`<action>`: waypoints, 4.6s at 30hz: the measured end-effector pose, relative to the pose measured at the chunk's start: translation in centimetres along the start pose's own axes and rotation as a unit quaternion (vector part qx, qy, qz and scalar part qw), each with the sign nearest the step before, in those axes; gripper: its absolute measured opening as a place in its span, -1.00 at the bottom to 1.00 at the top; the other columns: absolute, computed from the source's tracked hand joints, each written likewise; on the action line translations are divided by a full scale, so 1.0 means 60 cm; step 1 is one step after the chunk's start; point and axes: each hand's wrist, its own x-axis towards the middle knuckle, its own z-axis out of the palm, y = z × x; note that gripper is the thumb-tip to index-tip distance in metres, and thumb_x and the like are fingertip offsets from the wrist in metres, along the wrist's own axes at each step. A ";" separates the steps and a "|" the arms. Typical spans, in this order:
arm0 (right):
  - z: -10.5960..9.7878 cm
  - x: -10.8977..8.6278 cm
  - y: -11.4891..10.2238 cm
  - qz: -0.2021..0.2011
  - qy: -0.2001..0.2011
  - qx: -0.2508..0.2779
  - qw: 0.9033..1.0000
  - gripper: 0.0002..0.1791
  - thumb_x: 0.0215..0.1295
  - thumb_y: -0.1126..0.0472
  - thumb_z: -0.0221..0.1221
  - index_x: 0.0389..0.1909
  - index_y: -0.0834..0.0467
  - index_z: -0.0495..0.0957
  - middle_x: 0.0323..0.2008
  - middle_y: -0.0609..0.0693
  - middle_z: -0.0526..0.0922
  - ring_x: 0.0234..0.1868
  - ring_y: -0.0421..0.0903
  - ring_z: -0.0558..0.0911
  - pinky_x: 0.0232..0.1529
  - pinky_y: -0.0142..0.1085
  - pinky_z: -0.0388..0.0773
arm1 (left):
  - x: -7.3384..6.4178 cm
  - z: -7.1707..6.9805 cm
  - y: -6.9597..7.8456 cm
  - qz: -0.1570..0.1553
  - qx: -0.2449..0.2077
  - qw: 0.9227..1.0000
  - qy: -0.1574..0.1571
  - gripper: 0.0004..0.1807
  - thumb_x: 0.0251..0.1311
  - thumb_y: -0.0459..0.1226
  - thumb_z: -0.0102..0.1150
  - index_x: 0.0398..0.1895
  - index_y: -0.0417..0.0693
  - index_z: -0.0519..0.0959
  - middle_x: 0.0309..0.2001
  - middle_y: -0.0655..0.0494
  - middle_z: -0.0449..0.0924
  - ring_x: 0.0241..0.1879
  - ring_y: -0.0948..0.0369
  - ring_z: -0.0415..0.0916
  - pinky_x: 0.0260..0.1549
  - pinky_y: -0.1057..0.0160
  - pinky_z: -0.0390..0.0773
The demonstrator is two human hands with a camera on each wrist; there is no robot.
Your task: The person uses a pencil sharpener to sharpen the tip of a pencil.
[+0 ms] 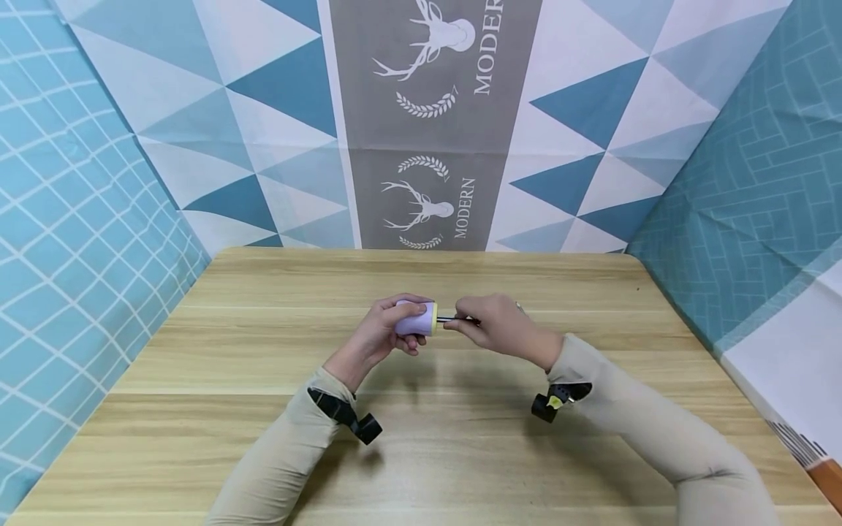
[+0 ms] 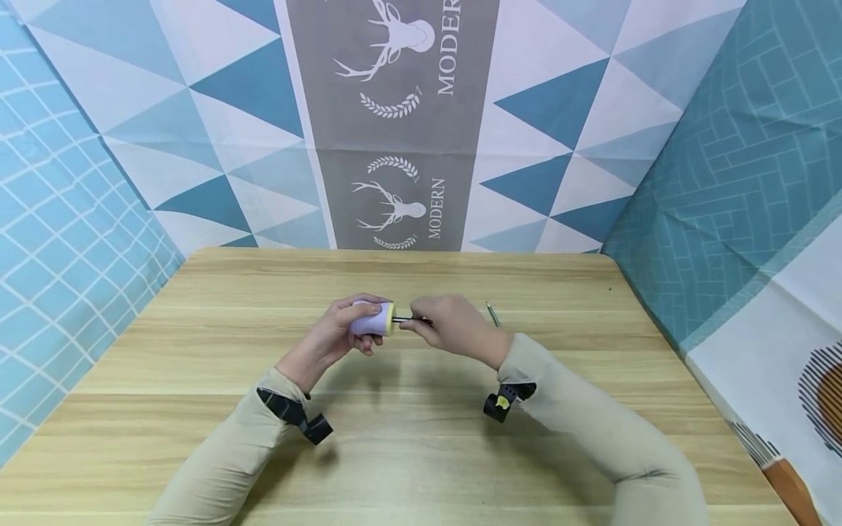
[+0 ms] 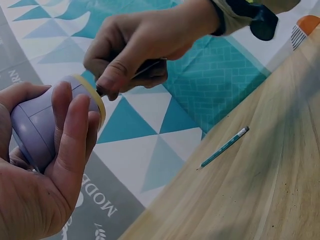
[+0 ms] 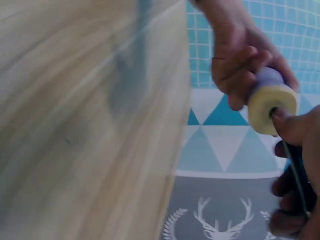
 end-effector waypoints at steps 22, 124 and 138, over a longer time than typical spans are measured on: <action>-0.045 0.027 0.021 0.446 -0.266 0.441 0.732 -0.57 0.55 0.09 -0.03 -0.52 0.18 0.57 -0.84 -0.11 0.31 -0.85 -0.27 0.16 -0.84 -0.45 0.07 | 0.000 0.007 -0.007 0.012 0.019 0.999 -0.027 -0.72 0.22 -0.36 0.12 -0.02 -0.19 0.64 -0.55 -0.13 0.58 -0.75 0.26 0.53 -0.73 0.25 0.65; -0.095 -0.059 0.008 0.327 -0.099 0.218 0.914 -0.86 0.44 0.32 0.13 -0.25 0.28 0.65 -0.55 -0.03 0.58 -0.59 -0.07 0.44 -0.61 -0.33 0.40 | -0.005 -0.011 0.019 0.009 0.023 0.999 -0.037 -0.65 0.23 -0.34 0.05 0.06 -0.24 0.56 -0.52 -0.13 0.58 -0.74 0.27 0.52 -0.72 0.25 0.65; -0.108 -0.080 0.043 0.395 -0.067 0.304 0.864 -0.79 0.51 0.33 0.02 -0.11 0.44 0.51 -0.32 0.20 0.68 -0.44 -0.06 0.64 -0.43 -0.21 0.70 | -0.005 -0.011 0.022 0.006 0.020 0.999 -0.035 -0.65 0.24 -0.35 0.05 0.07 -0.26 0.55 -0.53 -0.14 0.58 -0.75 0.27 0.52 -0.72 0.25 0.65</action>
